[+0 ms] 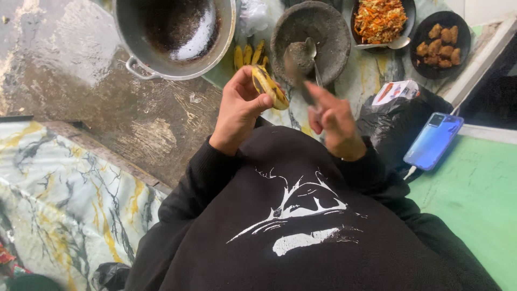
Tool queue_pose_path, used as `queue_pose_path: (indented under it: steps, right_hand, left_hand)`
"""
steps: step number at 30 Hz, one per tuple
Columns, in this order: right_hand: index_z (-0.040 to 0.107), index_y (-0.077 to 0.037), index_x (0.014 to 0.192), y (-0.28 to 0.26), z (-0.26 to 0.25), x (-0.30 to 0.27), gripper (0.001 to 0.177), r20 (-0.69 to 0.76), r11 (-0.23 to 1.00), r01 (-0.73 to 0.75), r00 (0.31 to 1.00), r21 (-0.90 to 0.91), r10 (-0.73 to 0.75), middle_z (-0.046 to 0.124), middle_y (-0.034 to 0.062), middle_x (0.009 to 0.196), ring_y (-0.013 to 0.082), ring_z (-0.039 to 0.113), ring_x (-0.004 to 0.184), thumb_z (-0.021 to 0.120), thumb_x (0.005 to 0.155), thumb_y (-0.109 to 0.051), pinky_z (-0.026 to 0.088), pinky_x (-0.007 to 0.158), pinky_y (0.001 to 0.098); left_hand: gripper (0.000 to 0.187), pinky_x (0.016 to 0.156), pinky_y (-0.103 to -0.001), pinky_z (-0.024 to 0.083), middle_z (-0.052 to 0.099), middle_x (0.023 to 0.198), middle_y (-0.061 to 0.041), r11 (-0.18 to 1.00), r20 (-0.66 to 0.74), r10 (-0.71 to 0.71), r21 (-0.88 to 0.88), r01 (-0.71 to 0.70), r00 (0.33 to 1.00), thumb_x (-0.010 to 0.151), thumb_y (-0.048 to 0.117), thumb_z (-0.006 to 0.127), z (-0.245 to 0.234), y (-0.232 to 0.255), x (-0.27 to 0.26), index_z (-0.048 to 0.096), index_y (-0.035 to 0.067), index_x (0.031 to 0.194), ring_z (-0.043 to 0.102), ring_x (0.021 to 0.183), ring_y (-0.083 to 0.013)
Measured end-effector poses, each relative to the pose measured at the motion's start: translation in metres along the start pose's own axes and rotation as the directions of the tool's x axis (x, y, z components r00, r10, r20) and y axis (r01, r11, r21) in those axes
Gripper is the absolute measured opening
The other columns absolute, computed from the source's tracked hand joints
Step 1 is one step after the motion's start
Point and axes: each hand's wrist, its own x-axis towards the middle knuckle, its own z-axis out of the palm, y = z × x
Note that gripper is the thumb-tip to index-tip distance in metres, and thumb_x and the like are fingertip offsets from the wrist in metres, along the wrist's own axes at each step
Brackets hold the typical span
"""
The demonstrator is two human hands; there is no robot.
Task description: The person peels a ripe banana using a knife and their fingers, then slices it into small pieces on a metal tray. The person handles the banana and knife throughout, placing the sliced pieces onto the tray.
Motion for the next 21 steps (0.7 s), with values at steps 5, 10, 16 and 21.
queue_pose_path:
  steps: [5, 10, 16, 21]
  right_hand:
    - [0.044, -0.001, 0.157, -0.007, 0.011, -0.006, 0.082, 0.016, 0.992, 0.023, 1.000, -0.120, -0.022, 0.045, -0.0001, 0.057, 0.0095, 0.045, 0.052, 0.034, 0.108, -0.067, 0.037, 0.054, 0.0273]
    - [0.041, -0.001, 0.158, -0.019, 0.015, -0.005, 0.075, 0.018, 0.977, 0.019, 1.000, -0.212, -0.016, 0.055, 0.0019, 0.060, 0.0102, 0.055, 0.055, 0.036, 0.110, -0.058, 0.041, 0.056, 0.0264]
    - [0.033, 0.000, 0.159, -0.032, 0.019, -0.008, 0.057, 0.068, 0.981, 0.040, 0.997, -0.190, -0.028, 0.062, 0.0062, 0.075, 0.0131, 0.055, 0.064, 0.044, 0.113, -0.032, 0.045, 0.064, 0.0287]
    - [0.041, -0.004, 0.158, -0.038, 0.022, -0.006, 0.048, 0.076, 0.980, 0.059, 0.996, -0.191, -0.045, 0.054, 0.0068, 0.071, 0.0147, 0.050, 0.063, 0.044, 0.111, -0.015, 0.043, 0.064, 0.0310]
  left_hand:
    - [0.052, 0.101, -0.040, 0.061, 0.071, 0.113, -0.011, 0.998, -0.016, 0.066, -0.024, -0.066, 0.998, 0.085, 0.016, 0.092, 0.011, 0.006, -0.001, 0.054, 0.003, 0.118, 0.072, 0.111, -0.0244]
    - [0.056, 0.103, -0.039, 0.060, 0.071, 0.114, -0.011, 0.991, -0.025, 0.135, -0.013, -0.135, 0.991, 0.084, 0.017, 0.093, 0.018, 0.012, -0.006, 0.053, 0.003, 0.121, 0.073, 0.113, -0.0249]
    - [0.057, 0.103, -0.038, 0.060, 0.070, 0.114, -0.011, 0.985, -0.016, 0.143, 0.103, -0.141, 0.990, 0.085, 0.010, 0.093, 0.017, 0.019, -0.013, 0.051, 0.004, 0.123, 0.072, 0.112, -0.0237]
    - [0.057, 0.102, -0.039, 0.061, 0.072, 0.114, -0.012, 0.985, -0.004, 0.150, 0.082, -0.149, 0.989, 0.085, 0.010, 0.092, 0.018, 0.021, -0.016, 0.051, 0.003, 0.123, 0.073, 0.111, -0.0238]
